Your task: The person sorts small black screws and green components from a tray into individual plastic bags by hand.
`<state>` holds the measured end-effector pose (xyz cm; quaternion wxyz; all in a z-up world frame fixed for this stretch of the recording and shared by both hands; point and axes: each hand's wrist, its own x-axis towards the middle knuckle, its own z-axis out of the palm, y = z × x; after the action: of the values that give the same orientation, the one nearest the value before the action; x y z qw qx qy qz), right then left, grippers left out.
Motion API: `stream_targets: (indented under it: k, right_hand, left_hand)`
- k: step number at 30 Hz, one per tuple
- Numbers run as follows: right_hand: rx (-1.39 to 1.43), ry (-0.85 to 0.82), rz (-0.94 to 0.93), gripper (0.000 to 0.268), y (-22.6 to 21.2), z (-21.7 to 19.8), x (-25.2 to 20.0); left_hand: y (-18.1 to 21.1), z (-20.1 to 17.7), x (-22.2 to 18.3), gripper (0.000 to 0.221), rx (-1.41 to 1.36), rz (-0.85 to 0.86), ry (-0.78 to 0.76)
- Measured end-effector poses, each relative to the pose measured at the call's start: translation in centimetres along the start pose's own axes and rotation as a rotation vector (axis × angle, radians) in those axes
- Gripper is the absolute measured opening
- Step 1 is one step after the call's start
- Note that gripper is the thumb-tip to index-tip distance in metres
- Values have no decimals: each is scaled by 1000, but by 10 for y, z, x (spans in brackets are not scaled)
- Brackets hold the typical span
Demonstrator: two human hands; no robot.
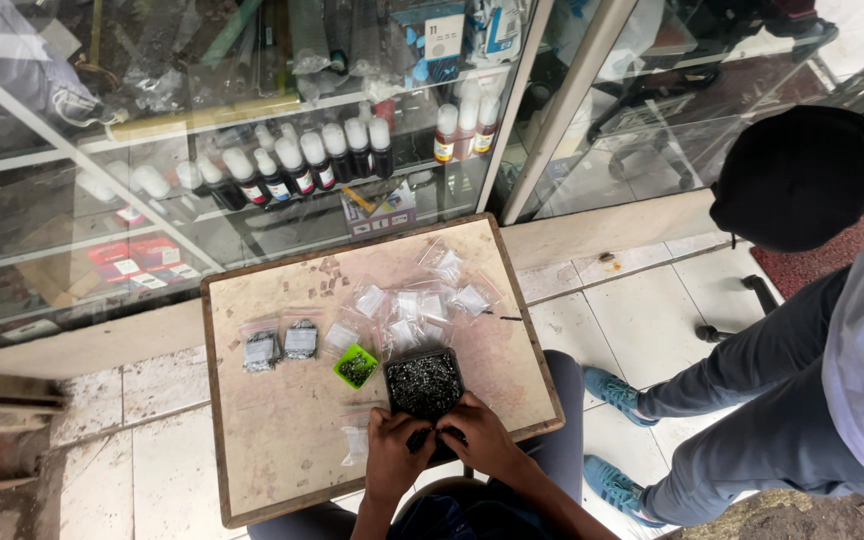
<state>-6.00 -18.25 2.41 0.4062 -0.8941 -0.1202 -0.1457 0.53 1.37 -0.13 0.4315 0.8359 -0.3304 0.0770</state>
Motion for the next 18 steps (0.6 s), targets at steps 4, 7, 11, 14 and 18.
stream_targets:
  k: [4,7,11,14,18]
  right_hand:
    - [0,-12,13,11,1,0,-1]
    - [-10,-40,-12,8,1,0,0]
    - [-35,-55,8,7,2,1,-2]
    - [-41,-64,13,6,4,2,-1]
    - [-50,-64,-15,15,2,1,0]
  left_hand:
    - [1,-1,0,9,9,3,32]
    - [-3,1,-5,8,-30,-50,12]
    - [-5,4,-11,8,-10,-32,-9]
    - [-2,2,-9,7,-15,-37,9]
    - [-2,1,-9,7,-21,-40,-5]
